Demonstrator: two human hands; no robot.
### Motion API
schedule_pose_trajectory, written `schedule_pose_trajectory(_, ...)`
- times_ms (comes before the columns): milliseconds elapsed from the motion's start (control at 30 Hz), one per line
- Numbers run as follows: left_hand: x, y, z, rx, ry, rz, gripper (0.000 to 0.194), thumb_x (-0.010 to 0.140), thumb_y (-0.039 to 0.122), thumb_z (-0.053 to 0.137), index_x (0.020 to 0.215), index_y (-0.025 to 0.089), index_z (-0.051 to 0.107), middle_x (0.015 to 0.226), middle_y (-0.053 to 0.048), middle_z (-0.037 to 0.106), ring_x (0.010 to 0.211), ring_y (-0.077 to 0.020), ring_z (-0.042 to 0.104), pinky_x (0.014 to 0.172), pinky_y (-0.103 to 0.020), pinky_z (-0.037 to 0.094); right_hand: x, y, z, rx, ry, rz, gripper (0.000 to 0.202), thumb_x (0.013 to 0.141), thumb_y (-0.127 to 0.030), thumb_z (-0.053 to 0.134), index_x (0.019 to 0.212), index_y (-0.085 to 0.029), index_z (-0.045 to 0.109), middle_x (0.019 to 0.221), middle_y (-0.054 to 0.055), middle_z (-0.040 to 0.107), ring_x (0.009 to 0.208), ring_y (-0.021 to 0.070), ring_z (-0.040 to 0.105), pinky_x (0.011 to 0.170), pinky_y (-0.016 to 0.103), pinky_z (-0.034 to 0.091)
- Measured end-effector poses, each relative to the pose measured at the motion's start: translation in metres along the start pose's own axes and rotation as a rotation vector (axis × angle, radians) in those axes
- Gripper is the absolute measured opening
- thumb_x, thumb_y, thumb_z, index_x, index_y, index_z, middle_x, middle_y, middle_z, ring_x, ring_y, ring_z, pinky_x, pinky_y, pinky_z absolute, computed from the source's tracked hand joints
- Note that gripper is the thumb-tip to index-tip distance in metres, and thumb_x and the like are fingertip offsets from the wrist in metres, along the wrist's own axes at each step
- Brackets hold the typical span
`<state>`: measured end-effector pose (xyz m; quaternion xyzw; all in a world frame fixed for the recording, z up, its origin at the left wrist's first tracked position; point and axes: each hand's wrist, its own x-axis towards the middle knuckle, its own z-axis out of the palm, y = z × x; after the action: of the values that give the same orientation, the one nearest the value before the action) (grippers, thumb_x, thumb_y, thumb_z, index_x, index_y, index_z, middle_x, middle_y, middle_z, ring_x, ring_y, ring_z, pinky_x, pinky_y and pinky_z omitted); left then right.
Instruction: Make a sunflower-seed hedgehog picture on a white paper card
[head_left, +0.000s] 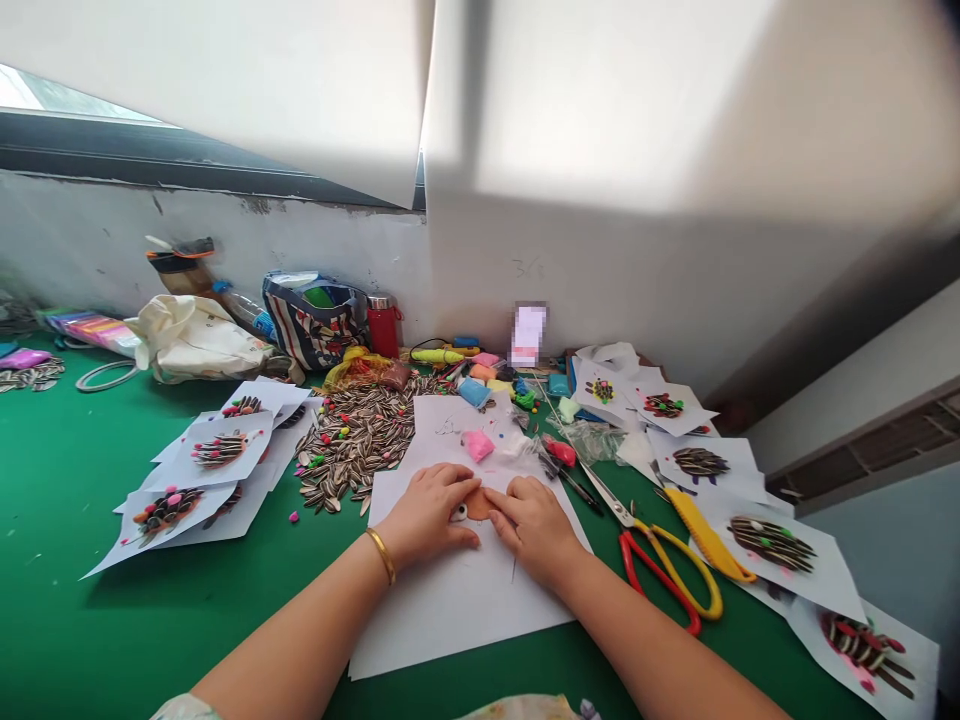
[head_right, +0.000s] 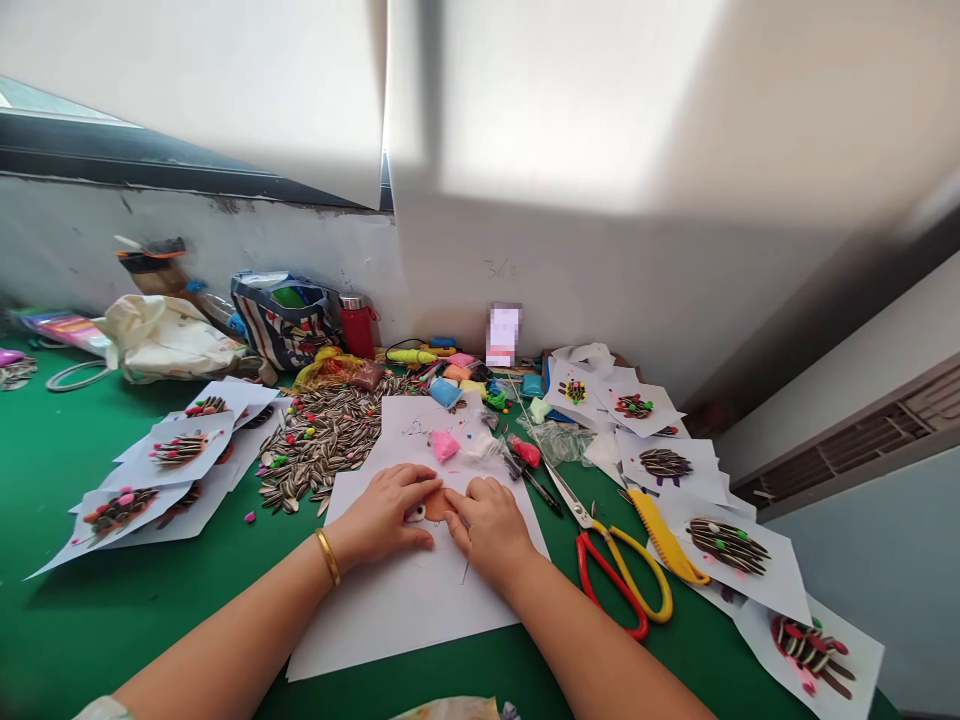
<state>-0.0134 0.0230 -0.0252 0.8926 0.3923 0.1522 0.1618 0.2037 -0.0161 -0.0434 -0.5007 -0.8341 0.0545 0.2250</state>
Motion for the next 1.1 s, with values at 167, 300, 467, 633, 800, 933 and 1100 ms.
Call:
schedule_pose_trajectory(167, 0.001, 0.000, 0.000, 0.001, 0.012, -0.015, 0.078, 0.062, 0.054, 0.084, 0.130, 0.024, 0.059, 0.133, -0.011, 0.059, 0.124, -0.0326, 0.052, 0.106, -0.048, 0.039, 0.000, 0.003, 0.003, 0.023, 0.011, 0.008, 0.029, 0.096, -0.032, 0.051, 0.120, -0.022, 0.065, 0.091, 0.006, 0.058, 0.090, 0.0212, 0.052, 0.079, 0.033, 0.041)
schedule_pose_trajectory(300, 0.002, 0.002, -0.003, 0.010, 0.010, -0.001, 0.069, 0.061, 0.052, 0.085, 0.120, 0.020, 0.066, 0.130, -0.013, 0.062, 0.120, -0.0326, 0.056, 0.104, -0.046, 0.041, 0.000, 0.006, 0.005, 0.043, 0.017, 0.039, 0.037, 0.097, -0.033, 0.049, 0.131, -0.018, 0.057, 0.100, 0.009, 0.062, 0.096, 0.0236, 0.054, 0.083, 0.036, 0.045)
schedule_pose_trajectory(467, 0.001, 0.003, -0.004, -0.007, 0.025, 0.012, 0.064, 0.061, 0.051, 0.085, 0.117, 0.024, 0.067, 0.130, -0.010, 0.062, 0.121, -0.0324, 0.055, 0.104, -0.047, 0.042, 0.000, 0.008, 0.008, 0.019, 0.018, 0.033, 0.043, 0.099, -0.036, 0.045, 0.138, -0.018, 0.050, 0.100, 0.009, 0.064, 0.091, 0.0236, 0.057, 0.080, 0.037, 0.048)
schedule_pose_trajectory(633, -0.001, 0.002, -0.002, -0.008, 0.036, 0.002, 0.067, 0.061, 0.048, 0.086, 0.120, 0.024, 0.065, 0.132, -0.010, 0.061, 0.123, -0.0325, 0.053, 0.105, -0.048, 0.041, 0.001, 0.008, 0.009, 0.008, 0.019, 0.031, 0.044, 0.098, -0.034, 0.047, 0.139, -0.018, 0.049, 0.101, 0.010, 0.065, 0.093, 0.0242, 0.058, 0.082, 0.039, 0.049)
schedule_pose_trajectory(800, 0.000, 0.005, -0.004, 0.004, 0.021, -0.007, 0.069, 0.063, 0.048, 0.085, 0.122, 0.021, 0.062, 0.131, -0.012, 0.061, 0.122, -0.0310, 0.055, 0.110, -0.050, 0.037, 0.001, 0.006, 0.007, 0.027, -0.023, 0.055, 0.045, 0.097, -0.033, 0.049, 0.139, -0.017, 0.049, 0.103, 0.011, 0.065, 0.095, 0.0250, 0.058, 0.083, 0.040, 0.049)
schedule_pose_trajectory(933, -0.001, 0.011, -0.008, 0.108, -0.004, -0.040, 0.054, 0.067, 0.045, 0.083, 0.112, 0.022, 0.067, 0.130, -0.012, 0.062, 0.127, -0.0314, 0.051, 0.118, -0.059, 0.018, 0.001, 0.005, 0.006, 0.030, -0.040, 0.072, 0.046, 0.096, -0.033, 0.050, 0.139, -0.017, 0.050, 0.105, 0.011, 0.065, 0.098, 0.0258, 0.058, 0.085, 0.041, 0.049)
schedule_pose_trajectory(1100, -0.001, 0.016, -0.011, 0.125, -0.046, -0.036, 0.045, 0.069, 0.047, 0.082, 0.105, 0.023, 0.070, 0.120, -0.008, 0.068, 0.120, -0.0293, 0.057, 0.117, -0.058, 0.017, 0.002, 0.005, 0.005, 0.028, -0.057, 0.075, 0.046, 0.097, -0.034, 0.049, 0.140, -0.017, 0.049, 0.104, 0.011, 0.065, 0.096, 0.0260, 0.058, 0.084, 0.040, 0.049)
